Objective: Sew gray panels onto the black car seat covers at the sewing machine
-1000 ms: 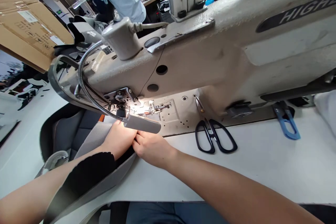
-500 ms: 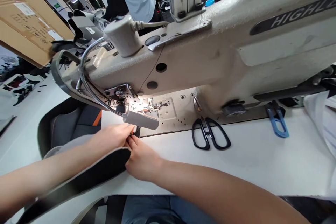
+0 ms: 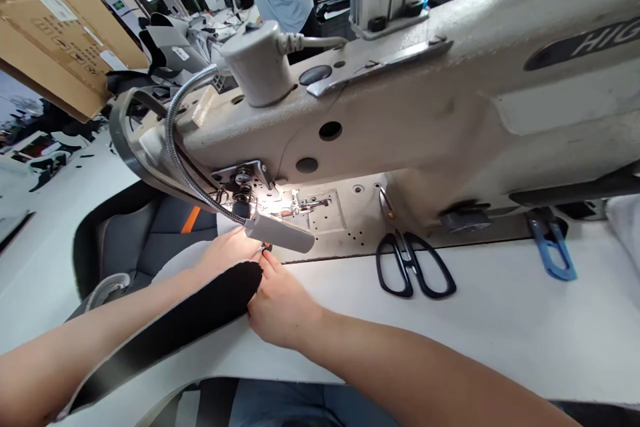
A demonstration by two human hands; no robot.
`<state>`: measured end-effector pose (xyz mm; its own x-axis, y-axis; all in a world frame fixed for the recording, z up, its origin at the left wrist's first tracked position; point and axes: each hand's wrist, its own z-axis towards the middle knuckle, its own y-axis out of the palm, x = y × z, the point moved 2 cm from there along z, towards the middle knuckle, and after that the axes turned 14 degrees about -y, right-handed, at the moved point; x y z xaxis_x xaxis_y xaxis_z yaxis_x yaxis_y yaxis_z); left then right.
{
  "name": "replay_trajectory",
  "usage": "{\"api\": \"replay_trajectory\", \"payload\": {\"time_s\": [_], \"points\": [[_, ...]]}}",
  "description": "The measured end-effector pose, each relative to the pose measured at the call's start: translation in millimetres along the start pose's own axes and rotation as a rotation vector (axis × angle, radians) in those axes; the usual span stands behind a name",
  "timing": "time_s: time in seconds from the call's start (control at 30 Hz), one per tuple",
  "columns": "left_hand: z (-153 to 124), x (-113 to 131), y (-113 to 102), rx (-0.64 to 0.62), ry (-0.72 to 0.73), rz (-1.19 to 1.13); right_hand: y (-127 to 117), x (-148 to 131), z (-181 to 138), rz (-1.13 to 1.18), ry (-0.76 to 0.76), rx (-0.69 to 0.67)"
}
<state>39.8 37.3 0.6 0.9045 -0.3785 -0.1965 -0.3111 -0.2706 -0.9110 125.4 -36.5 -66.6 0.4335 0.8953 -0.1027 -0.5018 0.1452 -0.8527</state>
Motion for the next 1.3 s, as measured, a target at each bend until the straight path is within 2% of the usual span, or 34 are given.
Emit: {"api": "replay_trajectory", "payload": {"time_s": [0.07, 0.27, 0.4, 0.57, 0.83, 0.97, 1.13, 1.3], "points": [[-3, 5, 1, 0.058, 0.024, 0.123, 1, 1, 1, 0.002, 0.012, -0.008], [-18, 7, 8, 0.235, 0.067, 0.366, 3, -5, 6, -0.268, 0.038, 0.1], [-13, -5, 22, 0.254, 0.121, 0.341, -3, -2, 5, -0.321, -0.011, 0.053], [-7, -13, 35, 0.302, 0.038, 0.27, -10, 1, 2, -0.332, -0.109, 0.021], [-11, -6, 26, 0.255, 0.046, 0.265, -7, 3, 3, -0.263, -0.038, 0.088], [-9, -6, 22, 0.144, -0.046, 0.234, -3, 2, 1, -0.286, -0.027, 0.099], [1, -9, 15, 0.042, -0.092, 0.092, 0, -1, 2, -0.285, -0.027, 0.097], [3, -5, 15, 0.021, -0.071, -0.044, -1, -1, 5, -0.275, -0.033, 0.132]]}}
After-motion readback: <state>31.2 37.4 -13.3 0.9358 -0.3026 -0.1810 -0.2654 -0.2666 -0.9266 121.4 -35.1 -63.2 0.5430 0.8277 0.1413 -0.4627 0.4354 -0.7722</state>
